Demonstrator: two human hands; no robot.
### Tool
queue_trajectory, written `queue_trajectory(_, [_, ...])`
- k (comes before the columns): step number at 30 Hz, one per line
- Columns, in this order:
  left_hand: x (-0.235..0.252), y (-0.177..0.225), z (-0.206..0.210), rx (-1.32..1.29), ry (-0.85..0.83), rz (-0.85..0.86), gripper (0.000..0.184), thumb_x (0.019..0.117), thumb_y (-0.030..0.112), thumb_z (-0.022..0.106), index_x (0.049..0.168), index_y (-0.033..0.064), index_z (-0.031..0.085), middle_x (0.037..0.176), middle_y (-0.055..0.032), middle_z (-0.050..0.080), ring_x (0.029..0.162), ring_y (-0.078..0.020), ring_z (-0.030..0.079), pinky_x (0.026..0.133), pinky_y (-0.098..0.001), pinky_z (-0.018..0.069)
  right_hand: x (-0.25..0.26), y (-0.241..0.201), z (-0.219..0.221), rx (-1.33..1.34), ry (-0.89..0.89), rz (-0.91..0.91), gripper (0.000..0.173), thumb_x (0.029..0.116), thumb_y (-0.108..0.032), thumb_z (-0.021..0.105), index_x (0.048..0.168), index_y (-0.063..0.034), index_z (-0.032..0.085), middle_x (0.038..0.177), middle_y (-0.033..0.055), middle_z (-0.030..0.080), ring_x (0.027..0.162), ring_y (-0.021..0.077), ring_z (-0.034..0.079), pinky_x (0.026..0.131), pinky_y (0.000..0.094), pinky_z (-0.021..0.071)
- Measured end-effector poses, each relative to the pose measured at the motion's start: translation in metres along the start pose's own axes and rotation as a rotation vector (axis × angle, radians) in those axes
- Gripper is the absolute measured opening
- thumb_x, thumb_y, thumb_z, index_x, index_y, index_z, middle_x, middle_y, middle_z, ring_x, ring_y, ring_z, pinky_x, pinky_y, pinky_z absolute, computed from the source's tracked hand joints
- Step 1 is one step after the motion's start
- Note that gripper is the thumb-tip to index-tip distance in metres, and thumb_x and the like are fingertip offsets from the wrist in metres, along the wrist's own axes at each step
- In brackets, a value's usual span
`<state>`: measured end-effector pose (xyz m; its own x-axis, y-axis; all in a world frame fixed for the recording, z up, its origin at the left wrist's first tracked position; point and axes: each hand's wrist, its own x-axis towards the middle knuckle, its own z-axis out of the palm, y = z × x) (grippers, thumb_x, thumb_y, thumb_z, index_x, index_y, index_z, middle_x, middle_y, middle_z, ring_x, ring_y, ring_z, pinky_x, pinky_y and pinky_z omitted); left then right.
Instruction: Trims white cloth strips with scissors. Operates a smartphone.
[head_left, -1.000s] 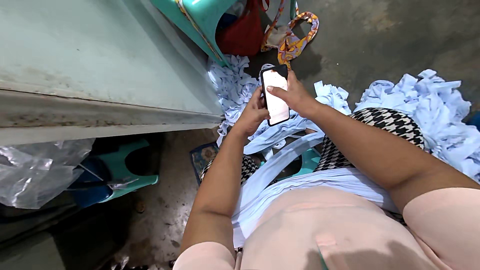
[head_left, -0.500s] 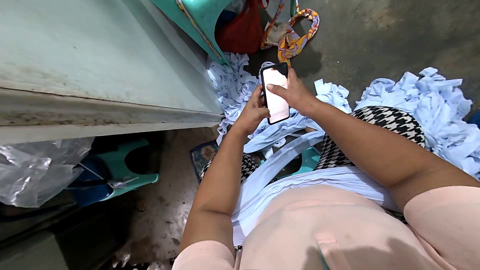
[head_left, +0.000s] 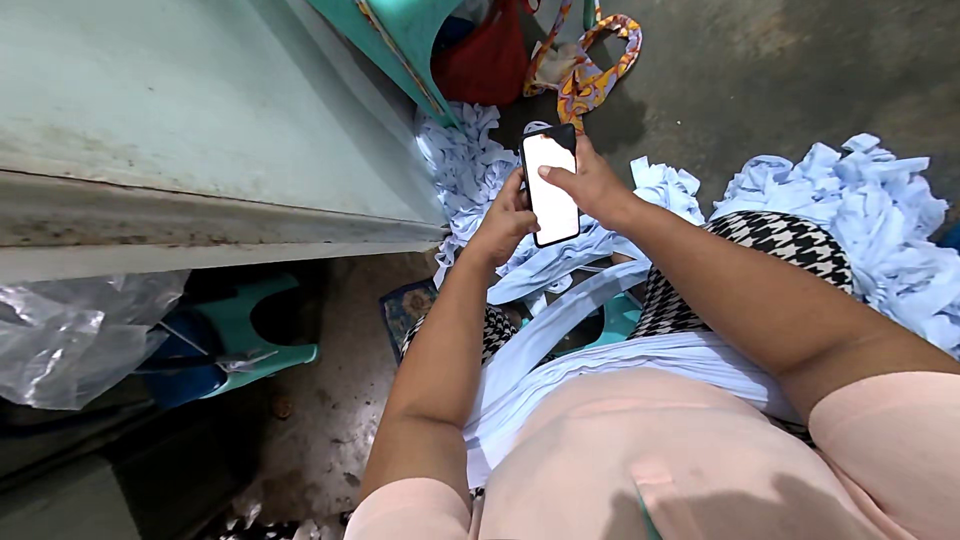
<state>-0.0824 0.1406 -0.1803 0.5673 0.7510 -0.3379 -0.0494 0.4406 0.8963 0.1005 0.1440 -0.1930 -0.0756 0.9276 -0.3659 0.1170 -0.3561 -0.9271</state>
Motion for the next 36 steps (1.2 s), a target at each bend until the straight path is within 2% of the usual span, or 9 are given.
queue_trajectory(9, [-0.0009,0.0011,0.0021,0.013,-0.020,0.014,0.080,0.0730,-0.006,0.055,0.147,0.0073,0.028,0.124,-0.0135,0.064,0.102,-0.0204,0.069,0.083,-0.0388,0.0590,0.0006,-0.0012,-0.0004,-0.058,0.025,0.026,0.077,0.0964,-0.043,0.067,0.151,-0.0012,0.033,0.130,0.0239,0.060,0.117,0.0314,0.064,0.100,0.0520,0.0527])
queue_trajectory(16, [-0.0019,0.0035,0.0010,-0.006,-0.002,-0.001,0.081,0.0748,-0.010,0.052,0.149,0.0070,0.026,0.125,-0.0151,0.064,0.103,-0.0212,0.068,0.084,-0.0390,0.0586,0.0004,-0.0033,0.0001,-0.016,0.010,0.003,0.063,0.1026,-0.032,0.058,0.153,-0.0044,0.033,0.138,0.0224,0.057,0.124,0.0290,0.061,0.104,0.0495,0.0501])
queue_trajectory(27, [-0.0011,0.0023,0.0013,-0.003,-0.008,0.003,0.080,0.0751,-0.011,0.052,0.149,0.0069,0.026,0.126,-0.0151,0.064,0.104,-0.0214,0.068,0.085,-0.0394,0.0585,0.0001,-0.0014,-0.0007,-0.034,0.021,-0.019,0.065,0.1032,-0.037,0.057,0.153,-0.0028,0.033,0.139,0.0232,0.056,0.126,0.0299,0.059,0.106,0.0496,0.0485])
queue_trajectory(36, [-0.0016,0.0017,-0.0006,-0.013,-0.005,0.009,0.079,0.0751,-0.009,0.052,0.148,0.0070,0.027,0.126,-0.0150,0.064,0.104,-0.0216,0.068,0.085,-0.0392,0.0586,0.0004,-0.0036,-0.0006,-0.013,0.008,-0.012,0.061,0.1046,-0.028,0.051,0.156,-0.0044,0.030,0.143,0.0220,0.054,0.131,0.0283,0.057,0.109,0.0490,0.0468])
